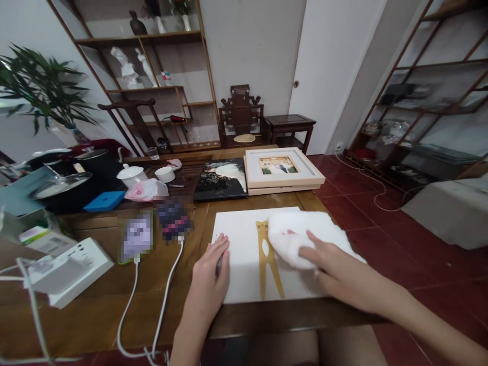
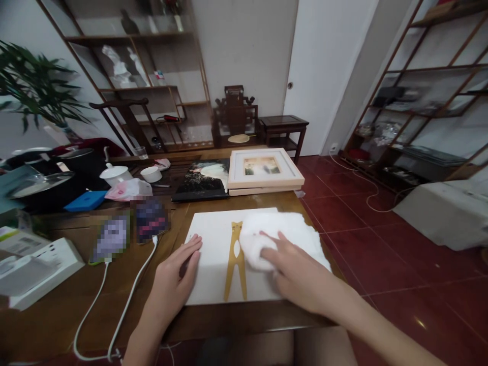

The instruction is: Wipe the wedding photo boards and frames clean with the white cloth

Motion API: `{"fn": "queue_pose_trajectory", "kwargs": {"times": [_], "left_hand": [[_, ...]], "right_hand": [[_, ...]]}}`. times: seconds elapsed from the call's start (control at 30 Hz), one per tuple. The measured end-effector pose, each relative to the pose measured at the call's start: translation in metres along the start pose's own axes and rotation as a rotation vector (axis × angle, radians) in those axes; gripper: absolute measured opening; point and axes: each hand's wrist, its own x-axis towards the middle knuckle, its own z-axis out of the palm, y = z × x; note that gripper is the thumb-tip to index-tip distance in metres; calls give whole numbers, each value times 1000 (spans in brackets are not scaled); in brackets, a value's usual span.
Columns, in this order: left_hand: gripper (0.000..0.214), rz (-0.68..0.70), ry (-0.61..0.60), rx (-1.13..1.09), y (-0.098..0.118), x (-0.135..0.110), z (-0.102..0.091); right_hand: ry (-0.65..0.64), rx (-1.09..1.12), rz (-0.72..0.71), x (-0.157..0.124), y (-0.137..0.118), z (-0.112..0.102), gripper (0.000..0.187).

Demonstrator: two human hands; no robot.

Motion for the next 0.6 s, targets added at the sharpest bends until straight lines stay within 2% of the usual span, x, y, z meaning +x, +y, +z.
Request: {"fn": "queue_pose_trajectory", "kwargs": {"times": [0.13,0.27,0.33,0.43,0.6], "left_hand": [[30,0,3,9,1,1,0],[31,2,-6,16,1,1,-1],[31,10,-3,14,1,1,-1],[32,18,-3,14,0,1,-1],[33,25,-21,27,0,1,-1]], "right_hand": [[135,-53,-89,51,15,8,35],[220,-54,-150,73,14,11,29],[209,-45,-145,68,5,14,29],[151,-65,-156,46,-17,25,26],[49,-55,-341,0,-49,50,14]]}}
